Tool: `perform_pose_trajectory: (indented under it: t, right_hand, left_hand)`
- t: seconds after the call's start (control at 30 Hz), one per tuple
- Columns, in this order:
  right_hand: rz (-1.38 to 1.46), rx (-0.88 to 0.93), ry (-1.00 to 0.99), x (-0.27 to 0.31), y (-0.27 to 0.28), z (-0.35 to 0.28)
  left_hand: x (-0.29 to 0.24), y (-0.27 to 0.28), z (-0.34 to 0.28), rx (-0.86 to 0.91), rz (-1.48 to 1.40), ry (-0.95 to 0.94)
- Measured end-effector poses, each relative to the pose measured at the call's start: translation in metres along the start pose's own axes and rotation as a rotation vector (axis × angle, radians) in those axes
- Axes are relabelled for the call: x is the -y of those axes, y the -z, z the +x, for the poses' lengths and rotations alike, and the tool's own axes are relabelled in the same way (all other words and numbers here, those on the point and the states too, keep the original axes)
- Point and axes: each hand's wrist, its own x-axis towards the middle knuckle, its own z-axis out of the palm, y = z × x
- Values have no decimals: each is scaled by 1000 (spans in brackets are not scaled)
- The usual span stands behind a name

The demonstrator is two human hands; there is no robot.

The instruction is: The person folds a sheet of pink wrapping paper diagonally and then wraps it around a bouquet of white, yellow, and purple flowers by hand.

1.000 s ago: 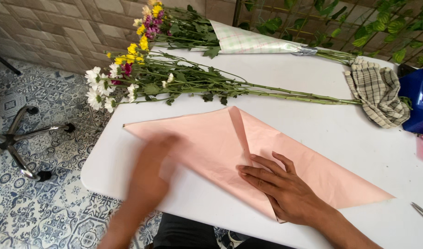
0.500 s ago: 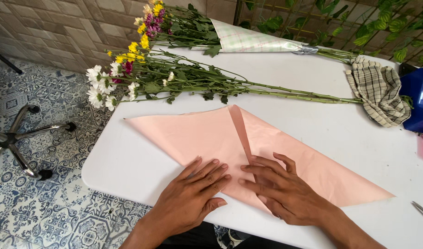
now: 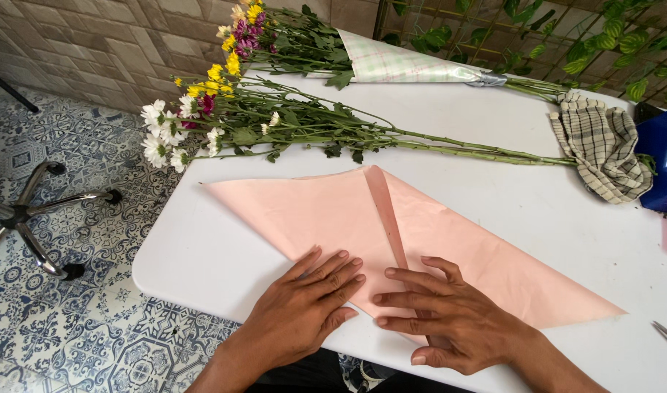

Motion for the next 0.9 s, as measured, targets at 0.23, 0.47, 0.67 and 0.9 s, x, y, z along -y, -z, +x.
perform_pose_trajectory:
  t: [0.23, 0.47, 0.67, 0.9]
  right_hand:
    - [51, -26, -7, 0, 1, 2]
    - [69, -22, -29, 1, 2, 3]
    - [79, -26, -30, 2, 6, 7]
    - [148, -32, 12, 2, 8, 3]
  left_hand:
    - [55, 7, -18, 151, 67, 132]
    - [122, 37, -49, 125, 211, 219]
    - [153, 56, -67, 49, 349, 383]
    - [148, 61, -63, 106, 187, 596]
